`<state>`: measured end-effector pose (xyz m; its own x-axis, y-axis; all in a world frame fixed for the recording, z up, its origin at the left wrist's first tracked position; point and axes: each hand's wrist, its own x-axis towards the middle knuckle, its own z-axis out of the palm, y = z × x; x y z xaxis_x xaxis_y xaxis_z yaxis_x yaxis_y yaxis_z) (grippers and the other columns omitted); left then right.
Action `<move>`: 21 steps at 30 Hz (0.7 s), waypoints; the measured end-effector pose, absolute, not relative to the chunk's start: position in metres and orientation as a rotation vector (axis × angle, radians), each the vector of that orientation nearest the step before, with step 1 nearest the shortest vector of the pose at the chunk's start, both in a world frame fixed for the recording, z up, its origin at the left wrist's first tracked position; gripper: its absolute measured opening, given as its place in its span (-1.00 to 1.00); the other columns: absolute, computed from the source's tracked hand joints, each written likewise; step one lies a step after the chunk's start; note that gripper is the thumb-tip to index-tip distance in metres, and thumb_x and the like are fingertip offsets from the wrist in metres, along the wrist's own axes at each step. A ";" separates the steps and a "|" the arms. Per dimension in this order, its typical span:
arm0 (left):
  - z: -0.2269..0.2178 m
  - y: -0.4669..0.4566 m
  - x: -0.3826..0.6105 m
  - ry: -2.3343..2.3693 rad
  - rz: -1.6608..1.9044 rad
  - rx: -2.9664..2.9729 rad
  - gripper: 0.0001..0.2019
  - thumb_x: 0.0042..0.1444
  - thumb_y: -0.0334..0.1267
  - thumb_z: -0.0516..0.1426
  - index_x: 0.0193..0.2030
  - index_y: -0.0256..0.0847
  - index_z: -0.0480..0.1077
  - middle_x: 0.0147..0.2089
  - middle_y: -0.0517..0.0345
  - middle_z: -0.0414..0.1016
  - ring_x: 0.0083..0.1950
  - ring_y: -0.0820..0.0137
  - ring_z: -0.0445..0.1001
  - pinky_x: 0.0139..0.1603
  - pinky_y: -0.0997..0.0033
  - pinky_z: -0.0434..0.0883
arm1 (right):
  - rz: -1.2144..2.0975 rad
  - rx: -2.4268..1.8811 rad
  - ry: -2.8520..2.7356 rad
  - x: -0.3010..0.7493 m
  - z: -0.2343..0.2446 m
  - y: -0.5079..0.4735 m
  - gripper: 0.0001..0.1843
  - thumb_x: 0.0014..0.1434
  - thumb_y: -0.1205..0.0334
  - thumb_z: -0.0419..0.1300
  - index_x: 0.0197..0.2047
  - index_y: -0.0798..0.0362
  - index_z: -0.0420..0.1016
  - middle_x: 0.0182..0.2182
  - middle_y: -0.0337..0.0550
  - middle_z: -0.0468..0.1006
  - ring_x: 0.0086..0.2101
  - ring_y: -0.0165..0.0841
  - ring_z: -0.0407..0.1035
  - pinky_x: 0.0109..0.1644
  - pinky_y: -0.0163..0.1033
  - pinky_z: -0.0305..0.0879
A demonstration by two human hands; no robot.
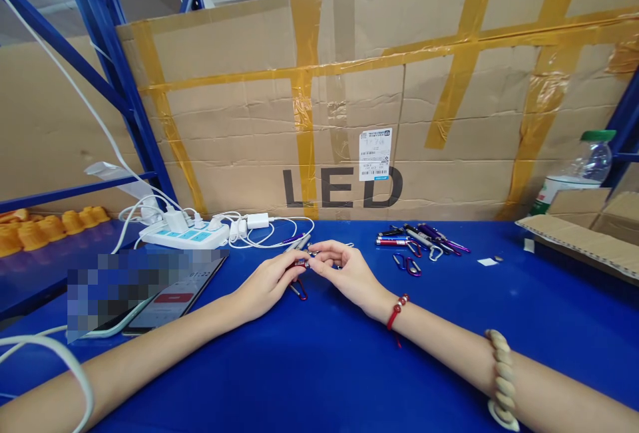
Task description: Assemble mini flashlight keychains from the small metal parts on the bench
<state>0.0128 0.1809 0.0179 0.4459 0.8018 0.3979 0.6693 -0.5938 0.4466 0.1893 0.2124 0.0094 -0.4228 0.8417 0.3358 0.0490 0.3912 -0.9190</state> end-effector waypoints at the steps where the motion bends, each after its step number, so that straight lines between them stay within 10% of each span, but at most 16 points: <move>1: 0.018 0.181 0.012 1.277 0.864 2.471 -0.75 0.22 -0.20 -0.13 -0.04 -0.11 0.25 -0.05 0.17 0.41 -0.07 0.42 0.40 0.01 0.41 0.33 | 1.147 -0.788 -1.758 0.189 0.010 0.212 -0.59 -0.03 0.02 0.23 -0.17 0.12 0.39 -0.38 -0.14 0.48 -0.44 -0.46 0.34 -0.58 -0.43 0.11; 15: 0.016 0.182 0.012 1.308 0.936 2.528 -0.72 0.22 -0.21 -0.13 -0.03 -0.10 0.29 -0.02 0.19 0.41 -0.01 0.42 0.39 0.05 0.40 0.34 | 1.166 -0.761 -1.701 0.189 0.004 0.217 -0.63 -0.13 0.05 0.31 -0.29 0.13 0.47 -0.40 -0.13 0.53 -0.38 -0.40 0.41 -0.30 -0.33 0.30; 21: 0.015 0.184 0.011 1.373 0.929 2.509 -0.72 0.22 -0.23 -0.16 -0.02 -0.07 0.27 0.03 0.21 0.38 0.05 0.43 0.35 0.06 0.40 0.33 | 0.913 -0.756 -1.770 0.189 0.009 0.210 -0.69 -0.12 0.05 0.30 -0.36 0.11 0.54 -0.40 -0.13 0.51 -0.61 -0.52 0.23 -0.54 -0.35 0.20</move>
